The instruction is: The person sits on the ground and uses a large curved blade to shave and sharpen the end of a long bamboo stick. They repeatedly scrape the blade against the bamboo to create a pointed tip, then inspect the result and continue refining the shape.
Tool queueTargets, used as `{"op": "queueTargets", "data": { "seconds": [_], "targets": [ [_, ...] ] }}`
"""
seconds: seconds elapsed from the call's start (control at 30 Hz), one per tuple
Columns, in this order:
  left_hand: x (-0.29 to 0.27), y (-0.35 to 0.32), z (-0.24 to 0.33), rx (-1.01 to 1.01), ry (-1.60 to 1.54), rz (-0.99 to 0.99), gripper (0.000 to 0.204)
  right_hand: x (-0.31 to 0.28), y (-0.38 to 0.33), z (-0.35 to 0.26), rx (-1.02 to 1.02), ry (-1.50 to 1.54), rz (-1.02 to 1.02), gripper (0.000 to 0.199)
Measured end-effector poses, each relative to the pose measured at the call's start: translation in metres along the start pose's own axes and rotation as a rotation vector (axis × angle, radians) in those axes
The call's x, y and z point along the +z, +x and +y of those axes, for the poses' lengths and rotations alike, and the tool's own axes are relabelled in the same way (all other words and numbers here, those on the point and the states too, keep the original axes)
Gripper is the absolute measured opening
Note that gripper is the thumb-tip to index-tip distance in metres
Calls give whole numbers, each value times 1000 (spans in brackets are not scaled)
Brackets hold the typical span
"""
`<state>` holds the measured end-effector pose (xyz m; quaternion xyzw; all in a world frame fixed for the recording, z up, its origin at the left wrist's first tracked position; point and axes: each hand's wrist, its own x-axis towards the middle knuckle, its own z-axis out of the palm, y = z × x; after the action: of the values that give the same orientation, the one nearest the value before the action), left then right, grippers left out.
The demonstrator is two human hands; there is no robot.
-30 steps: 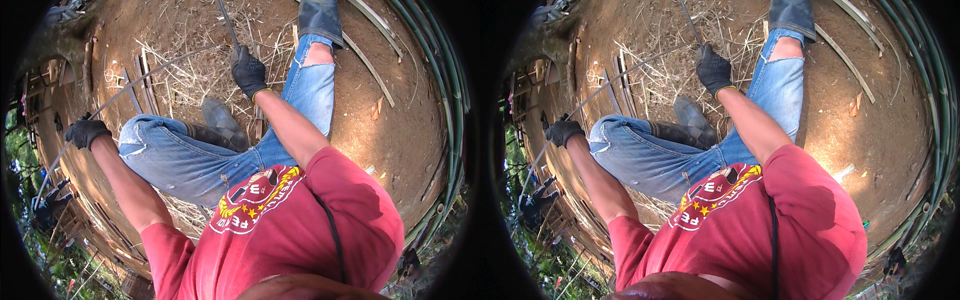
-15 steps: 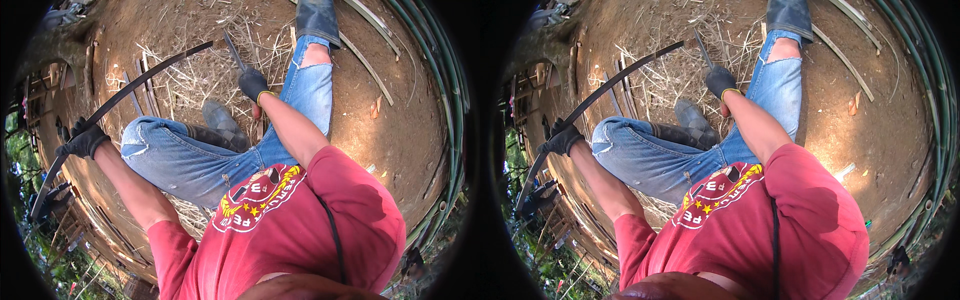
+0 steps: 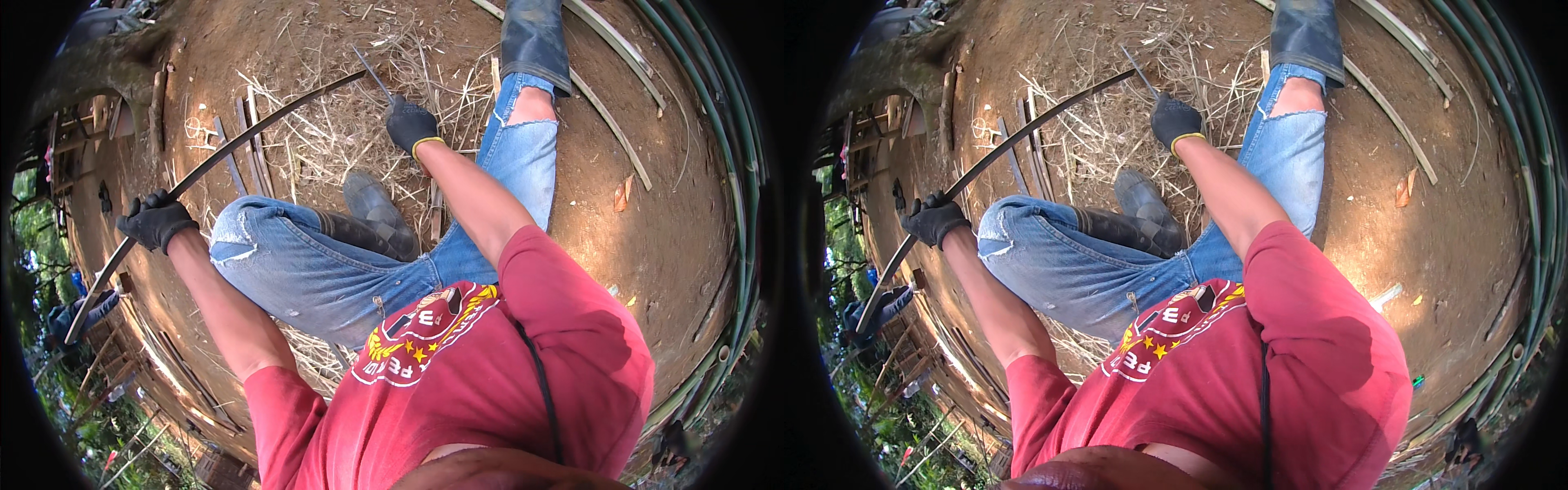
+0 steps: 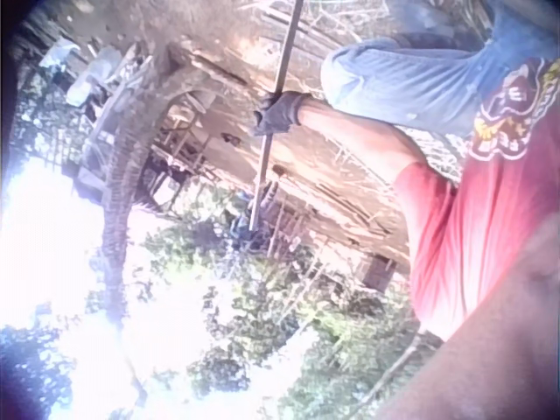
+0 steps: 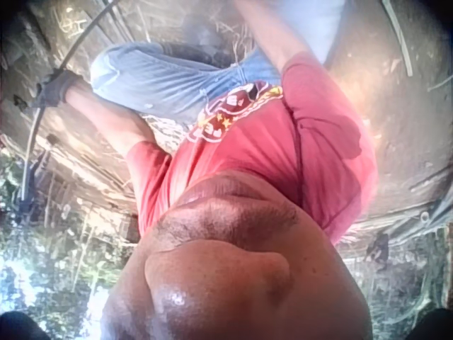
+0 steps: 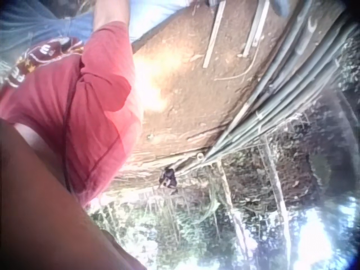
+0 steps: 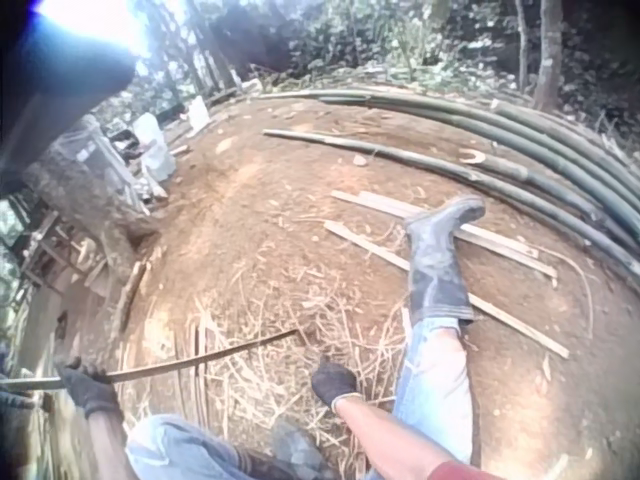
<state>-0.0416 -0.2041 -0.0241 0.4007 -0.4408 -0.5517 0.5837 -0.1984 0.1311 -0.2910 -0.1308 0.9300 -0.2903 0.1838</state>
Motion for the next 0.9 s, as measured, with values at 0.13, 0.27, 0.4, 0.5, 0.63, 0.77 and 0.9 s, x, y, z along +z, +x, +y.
{"op": "queueTargets", "data": {
  "seconds": [0.13,0.27,0.4,0.5,0.63,0.77,0.9],
  "targets": [
    [3,3,-8,-19,-13,12,34,-5,18,-2,-41,-27,114,36],
    [-27,31,-17,11,4,39,35,-48,21,-51,-167,183,458,34],
    [-17,34,-22,15,-16,39,36,-26,13,-20,-44,30,36,36],
    [-18,26,-17,20,-5,78,38,5,-13,5,127,-69,-273,40],
    [-16,22,-24,28,17,81,39,11,-5,16,142,143,-198,53],
    [-38,35,-32,14,-24,176,39,-15,-12,-4,134,148,-131,51],
    [-35,42,-37,-9,-33,164,40,-11,-3,5,91,89,-118,50]
  ]
}}
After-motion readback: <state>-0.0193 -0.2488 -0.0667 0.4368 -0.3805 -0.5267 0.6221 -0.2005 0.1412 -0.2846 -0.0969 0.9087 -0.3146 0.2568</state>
